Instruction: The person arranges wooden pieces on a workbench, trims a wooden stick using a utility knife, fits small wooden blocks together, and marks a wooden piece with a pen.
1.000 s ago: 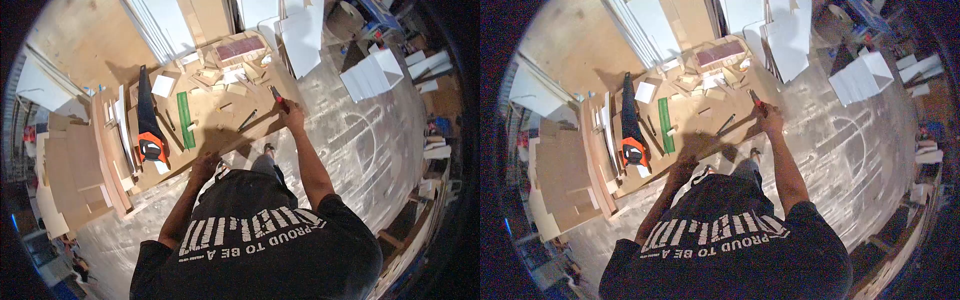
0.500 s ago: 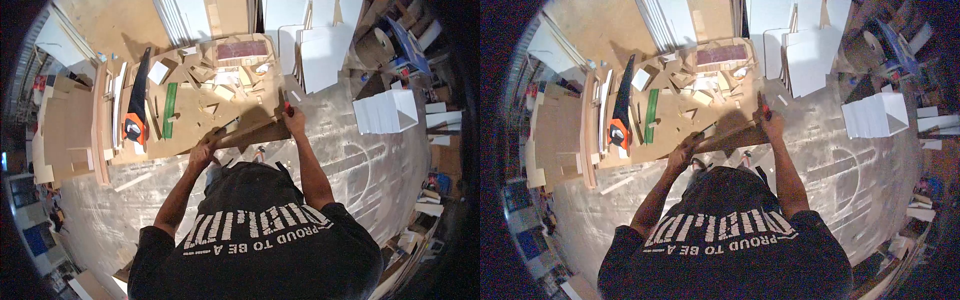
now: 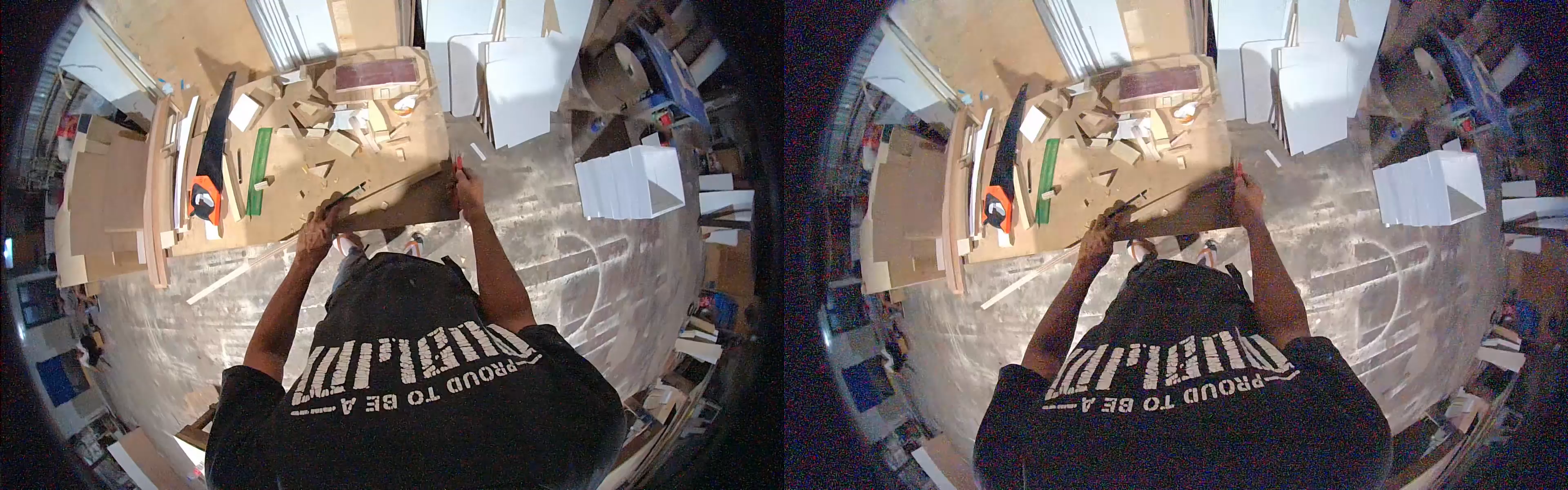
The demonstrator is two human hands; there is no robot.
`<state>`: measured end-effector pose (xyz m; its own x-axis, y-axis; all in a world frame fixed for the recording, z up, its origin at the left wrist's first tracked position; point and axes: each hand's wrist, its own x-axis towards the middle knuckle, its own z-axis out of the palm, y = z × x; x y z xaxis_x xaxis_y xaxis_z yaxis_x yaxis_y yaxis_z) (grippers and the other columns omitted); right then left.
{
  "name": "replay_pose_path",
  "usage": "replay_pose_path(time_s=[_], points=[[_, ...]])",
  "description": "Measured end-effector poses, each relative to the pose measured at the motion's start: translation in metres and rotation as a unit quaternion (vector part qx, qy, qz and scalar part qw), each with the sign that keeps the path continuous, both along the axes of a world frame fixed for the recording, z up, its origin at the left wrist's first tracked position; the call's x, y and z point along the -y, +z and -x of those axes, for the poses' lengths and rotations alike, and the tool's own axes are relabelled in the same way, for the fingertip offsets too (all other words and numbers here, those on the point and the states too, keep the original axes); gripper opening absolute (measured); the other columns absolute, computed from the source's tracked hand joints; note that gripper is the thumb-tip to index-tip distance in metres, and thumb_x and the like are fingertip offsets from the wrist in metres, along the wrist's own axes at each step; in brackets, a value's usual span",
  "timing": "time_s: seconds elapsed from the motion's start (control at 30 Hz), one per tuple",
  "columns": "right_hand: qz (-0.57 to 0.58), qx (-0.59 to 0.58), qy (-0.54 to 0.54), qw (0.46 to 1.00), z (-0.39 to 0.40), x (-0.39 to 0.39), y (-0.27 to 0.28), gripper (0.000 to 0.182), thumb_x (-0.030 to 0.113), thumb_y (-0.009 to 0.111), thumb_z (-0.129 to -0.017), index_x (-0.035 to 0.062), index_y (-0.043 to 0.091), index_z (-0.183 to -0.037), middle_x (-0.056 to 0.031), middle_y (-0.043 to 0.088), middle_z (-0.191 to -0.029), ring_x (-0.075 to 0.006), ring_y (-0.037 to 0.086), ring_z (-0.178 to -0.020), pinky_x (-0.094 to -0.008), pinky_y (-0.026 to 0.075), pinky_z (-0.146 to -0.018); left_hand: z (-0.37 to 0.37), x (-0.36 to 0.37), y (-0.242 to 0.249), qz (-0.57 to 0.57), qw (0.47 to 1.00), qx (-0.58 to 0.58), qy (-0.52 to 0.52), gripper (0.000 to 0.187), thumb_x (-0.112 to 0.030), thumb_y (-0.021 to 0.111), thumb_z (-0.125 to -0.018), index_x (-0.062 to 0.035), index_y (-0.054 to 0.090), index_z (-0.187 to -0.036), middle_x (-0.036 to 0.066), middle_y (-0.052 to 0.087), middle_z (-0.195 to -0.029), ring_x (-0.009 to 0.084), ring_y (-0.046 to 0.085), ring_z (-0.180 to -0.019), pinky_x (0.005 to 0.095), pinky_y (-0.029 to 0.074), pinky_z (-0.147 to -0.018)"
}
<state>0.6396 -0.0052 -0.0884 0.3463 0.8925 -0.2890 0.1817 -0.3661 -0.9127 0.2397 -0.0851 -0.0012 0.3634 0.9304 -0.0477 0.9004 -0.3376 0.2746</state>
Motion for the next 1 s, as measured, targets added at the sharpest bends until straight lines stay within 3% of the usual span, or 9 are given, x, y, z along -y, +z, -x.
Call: replay_pose_path(time_s=[0.13, 0.3, 0.37, 0.43, 0.53, 0.63, 0.73, 0.9, 1.0], points=[[0.049, -0.135, -0.001, 0.990, -0.006, 0.005, 0.028, 0.029, 0.020, 0.060, -0.096, -0.0007, 0.065, -0.116, -0.0037, 0.063, -0.080, -0.0124, 0.061, -0.068, -0.0288, 0.051, -0.063, 0.011, -0.001, -0.020, -0.022, 0.999, -0.018, -0.017, 0.059, -0.012, 0.059, -0.089, -0.0175, 0.047, -0.146, 0.016, 0.052, -0.133, 0.0396, 0.061, -0.106, 0.0481, 0.057, -0.086], [-0.022, -0.114, 0.040, 0.992, -0.003, 0.005, 0.015, 0.031, 0.018, 0.061, -0.095, -0.0022, 0.062, -0.118, -0.0053, 0.064, -0.090, -0.0130, 0.061, -0.072, -0.0291, 0.051, -0.064, 0.012, -0.005, -0.015, 0.063, 0.996, -0.059, 0.002, 0.061, -0.012, 0.056, -0.090, -0.0218, 0.045, -0.149, 0.022, 0.058, -0.123, 0.0397, 0.063, -0.102, 0.0477, 0.057, -0.086], [-0.044, -0.103, 0.049, 0.993, -0.001, 0.003, 0.010, 0.032, 0.018, 0.062, -0.095, -0.0024, 0.061, -0.119, -0.0052, 0.064, -0.092, -0.0131, 0.061, -0.074, -0.0293, 0.052, -0.065, 0.013, -0.002, -0.022, 0.041, 0.999, -0.021, 0.017, 0.061, -0.006, 0.050, -0.091, -0.0270, 0.045, -0.147, 0.021, 0.058, -0.122, 0.0423, 0.062, -0.102, 0.0532, 0.055, -0.085], [-0.087, -0.092, 0.050, 0.991, -0.001, -0.003, -0.018, 0.032, 0.017, 0.062, -0.095, -0.0022, 0.061, -0.120, -0.0048, 0.064, -0.092, -0.0130, 0.061, -0.076, -0.0297, 0.052, -0.066, 0.014, -0.001, -0.021, 0.032, 0.999, -0.009, 0.019, 0.059, -0.006, 0.050, -0.091, -0.0268, 0.046, -0.146, 0.022, 0.059, -0.123, 0.0422, 0.063, -0.102, 0.0531, 0.055, -0.085], [-0.021, -0.072, 0.097, 0.992, -0.002, -0.003, -0.006, 0.031, 0.017, 0.061, -0.095, -0.0017, 0.061, -0.120, -0.0044, 0.064, -0.091, -0.0130, 0.061, -0.076, -0.0297, 0.052, -0.067, 0.018, -0.003, -0.027, 0.022, 1.000, -0.004, 0.000, 0.055, -0.012, 0.056, -0.090, -0.0208, 0.051, -0.144, 0.022, 0.059, -0.127, 0.0400, 0.065, -0.101, 0.0475, 0.057, -0.086], [-0.053, -0.033, 0.031, 0.998, 0.015, -0.010, -0.014, 0.029, 0.019, 0.059, -0.097, -0.0014, 0.061, -0.118, -0.0046, 0.064, -0.090, -0.0129, 0.061, -0.073, -0.0301, 0.052, -0.065, 0.019, -0.005, -0.029, 0.002, 0.999, 0.029, -0.016, 0.052, -0.010, 0.053, -0.091, -0.0193, 0.052, -0.142, 0.022, 0.058, -0.129, 0.0412, 0.064, -0.104, 0.0493, 0.056, -0.087], [0.006, -0.160, 0.005, 0.987, 0.021, -0.012, 0.008, 0.031, 0.021, 0.060, -0.098, -0.0018, 0.061, -0.119, -0.0055, 0.065, -0.089, -0.0130, 0.061, -0.068, -0.0304, 0.051, -0.059, 0.014, -0.004, -0.013, 0.022, 1.000, 0.019, -0.012, 0.048, -0.009, 0.051, -0.092, -0.0165, 0.053, -0.139, 0.022, 0.059, -0.127, 0.0407, 0.063, -0.103, 0.0509, 0.055, -0.086], [-0.049, -0.029, 0.015, 0.998, 0.017, -0.035, -0.014, 0.034, 0.025, 0.063, -0.097, -0.0024, 0.060, -0.118, -0.0070, 0.066, -0.088, -0.0140, 0.061, -0.064, -0.0305, 0.050, -0.054, 0.023, 0.001, -0.011, 0.056, 0.997, 0.043, 0.005, 0.036, -0.012, 0.059, -0.090, -0.0104, 0.062, -0.126, 0.019, 0.065, -0.118, 0.0375, 0.065, -0.097, 0.0470, 0.056, -0.080], [-0.010, 0.031, 0.036, 0.999, 0.021, -0.041, -0.014, 0.038, 0.024, 0.067, -0.093, -0.0033, 0.059, -0.117, -0.0099, 0.067, -0.089, -0.0173, 0.064, -0.068, -0.0331, 0.052, -0.059, 0.034, 0.011, -0.022, -0.084, 0.988, 0.120, -0.040, 0.030, -0.014, 0.060, -0.092, -0.0090, 0.064, -0.121, 0.019, 0.068, -0.111, 0.0379, 0.066, -0.094, 0.0466, 0.056, -0.079]])
